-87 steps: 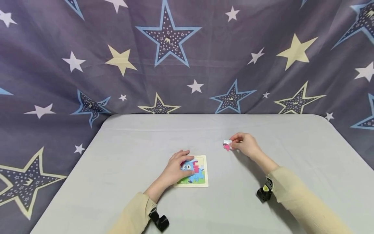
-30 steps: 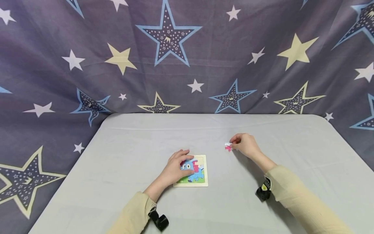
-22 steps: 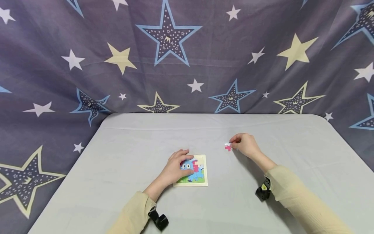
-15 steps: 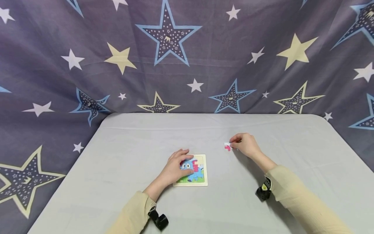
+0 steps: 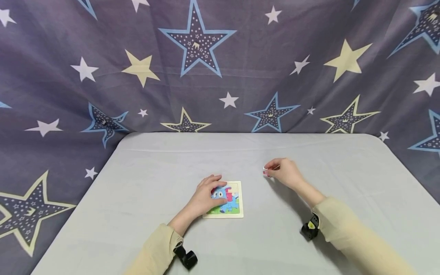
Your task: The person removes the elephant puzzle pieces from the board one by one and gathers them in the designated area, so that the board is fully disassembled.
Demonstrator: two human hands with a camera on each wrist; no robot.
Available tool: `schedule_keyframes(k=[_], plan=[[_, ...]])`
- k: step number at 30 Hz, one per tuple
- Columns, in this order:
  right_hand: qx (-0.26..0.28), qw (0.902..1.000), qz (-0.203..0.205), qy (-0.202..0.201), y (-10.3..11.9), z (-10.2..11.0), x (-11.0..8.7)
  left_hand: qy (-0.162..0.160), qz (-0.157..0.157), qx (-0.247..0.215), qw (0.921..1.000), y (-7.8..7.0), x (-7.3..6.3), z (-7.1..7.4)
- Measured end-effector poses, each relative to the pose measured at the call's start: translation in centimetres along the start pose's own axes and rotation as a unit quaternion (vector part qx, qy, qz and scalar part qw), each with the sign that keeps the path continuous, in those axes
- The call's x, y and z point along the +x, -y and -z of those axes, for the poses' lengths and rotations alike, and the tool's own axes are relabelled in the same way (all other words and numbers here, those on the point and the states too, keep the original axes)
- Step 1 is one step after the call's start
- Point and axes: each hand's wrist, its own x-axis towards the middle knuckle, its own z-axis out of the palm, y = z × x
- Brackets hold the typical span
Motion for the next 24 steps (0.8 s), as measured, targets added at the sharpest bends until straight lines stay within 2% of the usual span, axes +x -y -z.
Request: schedule_keyframes(k=[13, 18, 24], plan=[[0.027, 0.9973, 0.047, 0.05, 3.1, -2.3, -1.6, 0.003, -0.003, 0.002, 1.0, 0.0, 0.0, 0.0], [0.024, 0.9956, 0.07, 0.058, 4.0, -3.1, -2.0, 0.005, 0.0, 0.007, 1.0, 0.1, 0.1, -0.1], [0.02, 0.9924, 0.081, 0.09, 5.0, -4.0, -2.4, 0.014, -0.001, 0.012, 0.9998, 0.1, 0.0, 0.0]])
